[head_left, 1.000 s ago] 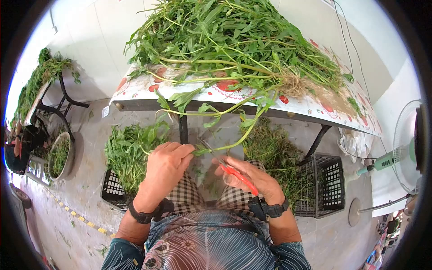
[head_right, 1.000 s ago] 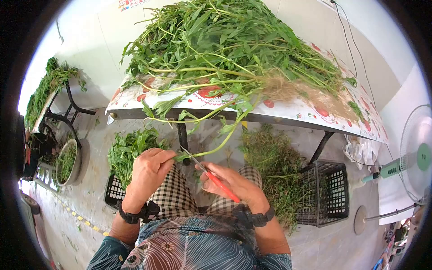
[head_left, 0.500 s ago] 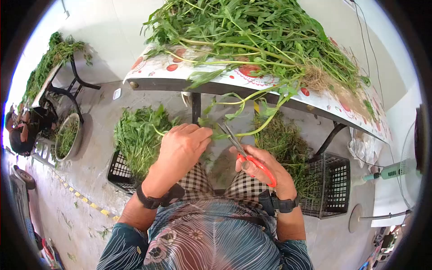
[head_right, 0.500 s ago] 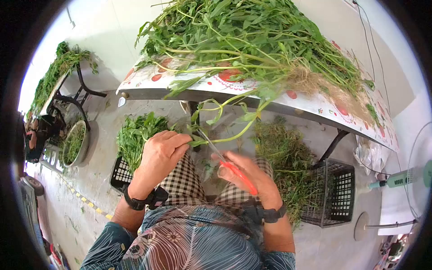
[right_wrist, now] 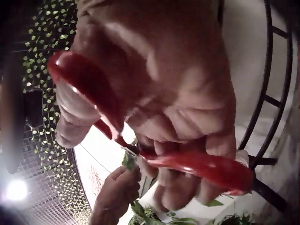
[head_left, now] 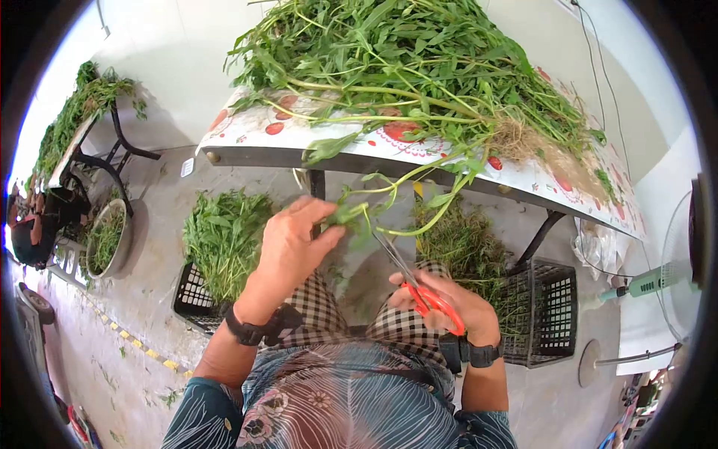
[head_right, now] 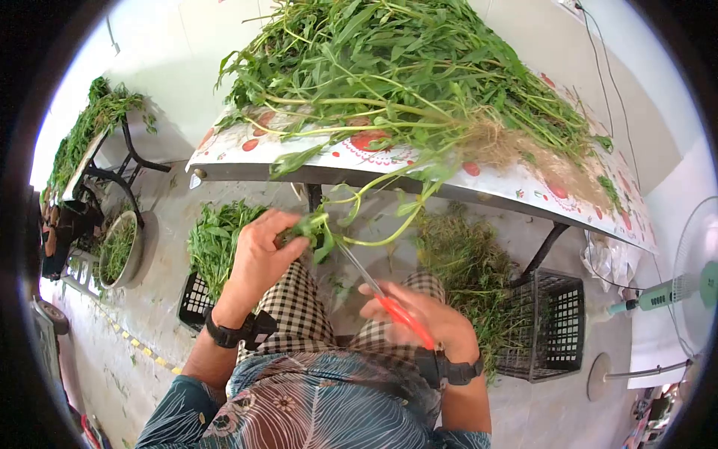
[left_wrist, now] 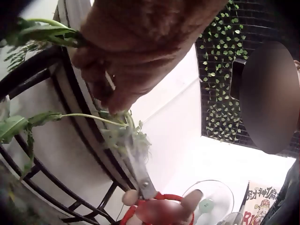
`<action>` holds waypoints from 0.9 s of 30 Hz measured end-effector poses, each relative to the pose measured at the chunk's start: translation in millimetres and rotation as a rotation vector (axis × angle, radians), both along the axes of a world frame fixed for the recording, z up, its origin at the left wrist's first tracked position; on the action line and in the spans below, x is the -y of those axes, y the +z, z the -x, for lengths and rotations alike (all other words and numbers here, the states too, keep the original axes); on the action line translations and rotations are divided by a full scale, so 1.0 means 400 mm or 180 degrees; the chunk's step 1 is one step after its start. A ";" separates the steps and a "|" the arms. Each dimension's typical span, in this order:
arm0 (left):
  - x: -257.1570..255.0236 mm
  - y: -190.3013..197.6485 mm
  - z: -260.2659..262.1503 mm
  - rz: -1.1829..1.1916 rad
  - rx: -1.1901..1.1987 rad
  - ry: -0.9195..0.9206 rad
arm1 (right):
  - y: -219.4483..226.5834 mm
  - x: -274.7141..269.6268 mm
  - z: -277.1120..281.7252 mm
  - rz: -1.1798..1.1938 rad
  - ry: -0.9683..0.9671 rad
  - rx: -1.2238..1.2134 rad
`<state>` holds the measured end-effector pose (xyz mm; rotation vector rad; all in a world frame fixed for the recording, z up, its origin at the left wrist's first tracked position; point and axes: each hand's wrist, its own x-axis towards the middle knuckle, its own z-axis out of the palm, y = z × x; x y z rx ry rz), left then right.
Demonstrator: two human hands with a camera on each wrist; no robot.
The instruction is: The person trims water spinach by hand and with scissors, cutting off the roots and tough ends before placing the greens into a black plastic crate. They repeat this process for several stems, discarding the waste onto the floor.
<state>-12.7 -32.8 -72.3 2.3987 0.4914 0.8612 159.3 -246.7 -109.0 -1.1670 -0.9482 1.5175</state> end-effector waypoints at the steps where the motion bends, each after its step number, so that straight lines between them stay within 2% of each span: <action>1: -0.009 -0.008 -0.020 -0.0162 0.0163 -0.0004 | 0.021 0.010 0.001 -0.0234 0.0152 0.0322; 3: -0.027 -0.026 -0.064 -0.0346 0.0567 -0.0159 | 0.030 0.027 0.000 -0.0212 -0.0033 0.0224; 7: -0.015 -0.019 -0.114 0.0976 0.0130 -0.0308 | 0.034 0.062 -0.002 -0.0231 -0.0438 -0.0323; 10: -0.017 -0.038 -0.126 0.0685 0.0004 -0.0517 | 0.075 0.045 -0.008 -0.0146 -0.0546 0.0002; 11: -0.029 -0.063 -0.128 0.0509 0.0057 -0.0556 | 0.092 0.031 0.008 0.0178 -0.1013 -0.0376; 14: -0.038 -0.045 -0.103 0.0812 -0.0070 -0.0413 | 0.085 0.015 -0.021 -0.0135 -0.0958 0.0481; 15: -0.044 -0.035 -0.092 0.0984 -0.0080 -0.0530 | 0.116 0.006 -0.005 -0.0204 -0.1050 0.0814; 18: -0.057 0.013 -0.070 0.1367 -0.0204 -0.0752 | 0.102 0.000 -0.011 -0.0342 -0.1076 0.0808; 21: -0.065 0.056 -0.058 0.1452 -0.0550 -0.0723 | 0.119 -0.020 -0.013 -0.0386 -0.0941 0.1563; 24: -0.050 0.093 -0.049 0.1387 -0.0483 -0.0760 | 0.134 -0.042 -0.023 -0.0049 -0.1139 0.0552; 27: -0.051 0.097 -0.043 0.0924 -0.0336 -0.0922 | 0.153 -0.060 -0.033 -0.0132 -0.1046 0.1207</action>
